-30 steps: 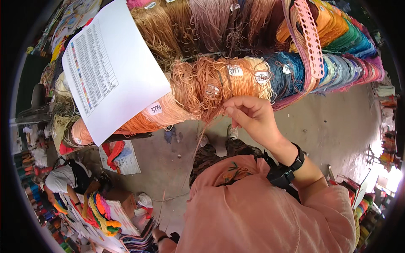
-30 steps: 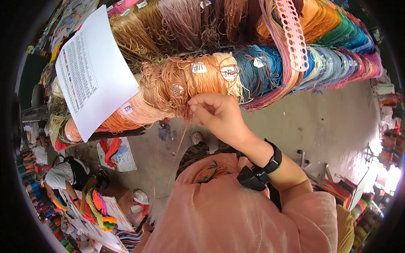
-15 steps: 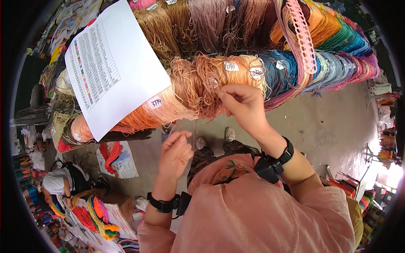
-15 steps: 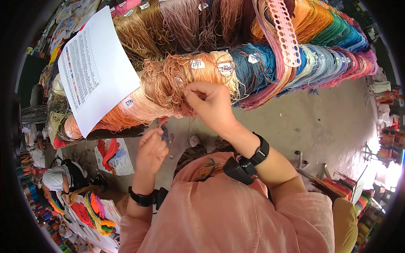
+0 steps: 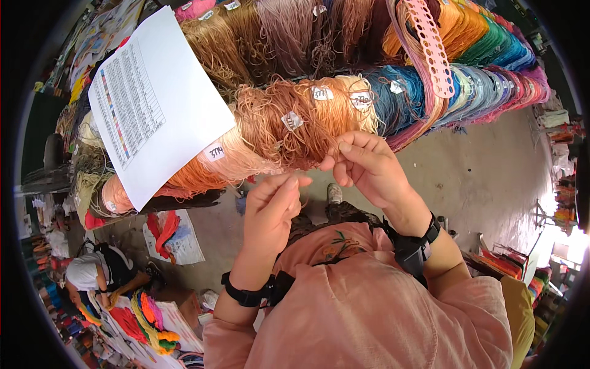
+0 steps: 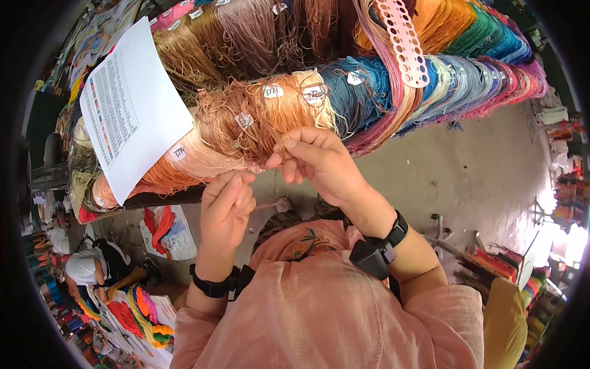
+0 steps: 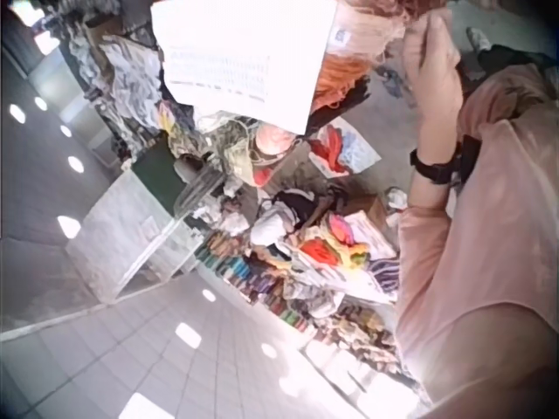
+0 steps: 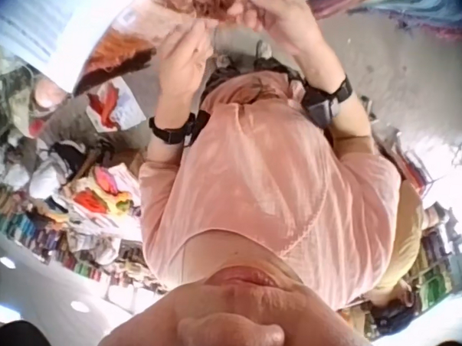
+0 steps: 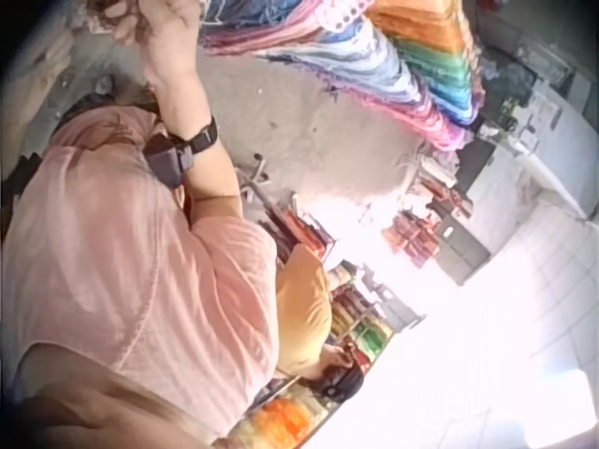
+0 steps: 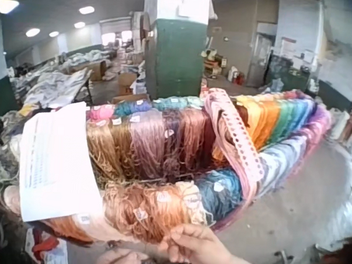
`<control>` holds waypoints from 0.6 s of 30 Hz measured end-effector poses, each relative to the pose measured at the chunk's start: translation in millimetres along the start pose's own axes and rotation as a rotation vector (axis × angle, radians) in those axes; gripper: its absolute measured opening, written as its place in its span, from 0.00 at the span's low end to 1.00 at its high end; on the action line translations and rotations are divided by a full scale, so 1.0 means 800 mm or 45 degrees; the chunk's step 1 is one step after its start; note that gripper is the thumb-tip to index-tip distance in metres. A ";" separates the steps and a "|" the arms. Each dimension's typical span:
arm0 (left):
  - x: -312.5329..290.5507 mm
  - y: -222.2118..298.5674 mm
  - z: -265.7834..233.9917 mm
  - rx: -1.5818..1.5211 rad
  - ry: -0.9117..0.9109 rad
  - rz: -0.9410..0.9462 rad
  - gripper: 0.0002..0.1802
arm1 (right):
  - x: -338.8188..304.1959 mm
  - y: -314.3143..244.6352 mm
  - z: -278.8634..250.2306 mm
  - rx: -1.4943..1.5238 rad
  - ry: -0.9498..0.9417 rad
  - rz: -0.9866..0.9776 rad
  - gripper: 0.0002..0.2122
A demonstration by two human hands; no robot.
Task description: The person pulls strands of thread from various bundles on a rack, compares them to a chart, and loops them through the holes of a pink organizer. They repeat this process for several different colors before placing the organizer and chart onto a table.
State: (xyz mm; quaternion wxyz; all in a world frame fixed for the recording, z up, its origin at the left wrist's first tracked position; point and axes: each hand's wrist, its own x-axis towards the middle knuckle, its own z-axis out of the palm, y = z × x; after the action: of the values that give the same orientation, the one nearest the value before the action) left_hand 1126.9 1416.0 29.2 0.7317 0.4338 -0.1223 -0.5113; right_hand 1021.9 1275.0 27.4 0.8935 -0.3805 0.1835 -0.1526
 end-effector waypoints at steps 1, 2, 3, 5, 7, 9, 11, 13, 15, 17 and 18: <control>0.004 -0.001 0.004 -0.001 0.003 0.004 0.09 | -0.002 -0.001 0.001 -0.033 -0.003 -0.005 0.04; 0.009 -0.002 0.009 0.040 0.036 0.030 0.09 | -0.004 -0.001 0.002 -0.067 -0.006 -0.010 0.04; 0.013 -0.003 0.012 0.083 0.070 0.058 0.09 | -0.005 0.000 0.002 -0.067 -0.011 -0.008 0.04; 0.021 -0.006 0.017 0.070 0.086 0.021 0.09 | -0.008 0.002 0.002 -0.111 -0.038 0.042 0.05; 0.029 -0.011 0.022 0.055 0.098 -0.020 0.08 | -0.010 0.002 0.005 -0.159 -0.033 0.055 0.05; 0.036 -0.016 0.026 0.040 0.148 -0.047 0.07 | -0.012 0.000 0.007 -0.205 -0.024 0.067 0.05; 0.040 -0.018 0.025 0.010 0.151 -0.029 0.07 | -0.013 -0.003 0.007 -0.249 0.039 0.095 0.04; 0.041 -0.020 0.022 -0.018 0.154 -0.014 0.07 | -0.012 -0.004 0.003 -0.263 0.060 0.078 0.04; 0.038 -0.022 0.018 -0.084 0.124 0.003 0.06 | -0.011 -0.004 0.001 -0.275 0.078 0.064 0.03; 0.036 -0.015 0.022 -0.099 0.126 -0.004 0.05 | -0.011 -0.004 -0.001 -0.191 0.079 -0.003 0.03; 0.035 -0.013 0.023 -0.116 0.129 -0.007 0.05 | -0.009 -0.003 -0.002 -0.187 0.076 0.001 0.03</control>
State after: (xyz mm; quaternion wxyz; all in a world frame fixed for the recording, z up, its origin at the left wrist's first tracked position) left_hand 1121.5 1381.4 24.8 0.7545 0.4257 -0.0604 -0.4958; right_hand 1014.3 1275.8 30.0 0.8574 -0.4403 0.2208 -0.1495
